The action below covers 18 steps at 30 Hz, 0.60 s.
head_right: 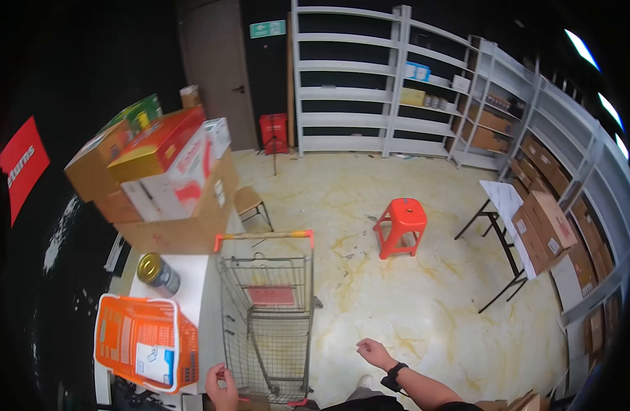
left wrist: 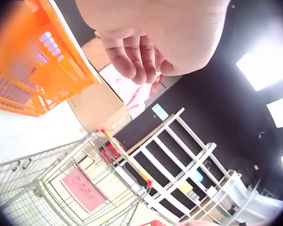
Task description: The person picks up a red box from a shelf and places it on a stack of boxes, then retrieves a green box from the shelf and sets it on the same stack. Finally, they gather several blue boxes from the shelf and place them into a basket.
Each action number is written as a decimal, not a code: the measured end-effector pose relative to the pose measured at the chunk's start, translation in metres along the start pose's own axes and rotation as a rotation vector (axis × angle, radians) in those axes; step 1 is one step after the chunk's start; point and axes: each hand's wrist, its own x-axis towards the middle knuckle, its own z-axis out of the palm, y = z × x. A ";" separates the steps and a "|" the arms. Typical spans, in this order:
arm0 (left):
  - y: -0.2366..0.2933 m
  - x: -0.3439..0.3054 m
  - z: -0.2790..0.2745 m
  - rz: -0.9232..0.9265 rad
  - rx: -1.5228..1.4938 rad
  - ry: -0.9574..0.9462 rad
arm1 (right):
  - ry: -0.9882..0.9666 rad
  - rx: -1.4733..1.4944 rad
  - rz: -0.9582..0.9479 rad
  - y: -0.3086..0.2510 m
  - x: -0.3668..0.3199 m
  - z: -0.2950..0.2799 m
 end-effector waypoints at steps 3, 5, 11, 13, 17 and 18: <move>0.029 0.011 0.083 0.073 -0.045 -0.137 | 0.197 -0.154 0.148 0.088 -0.061 -0.073; 0.066 0.014 0.148 0.125 -0.065 -0.234 | 0.279 -0.158 0.272 0.154 -0.103 -0.112; 0.145 -0.015 0.336 0.128 -0.147 -0.867 | 0.441 0.168 0.645 0.258 -0.234 -0.191; 0.121 -0.036 0.392 0.159 -0.070 -1.129 | 0.616 0.203 0.662 0.277 -0.262 -0.200; -0.048 -0.086 0.480 0.285 0.447 -1.680 | 1.010 0.549 0.759 0.291 -0.299 -0.195; -0.078 -0.092 0.480 0.340 0.370 -1.715 | 1.026 0.607 0.810 0.302 -0.301 -0.186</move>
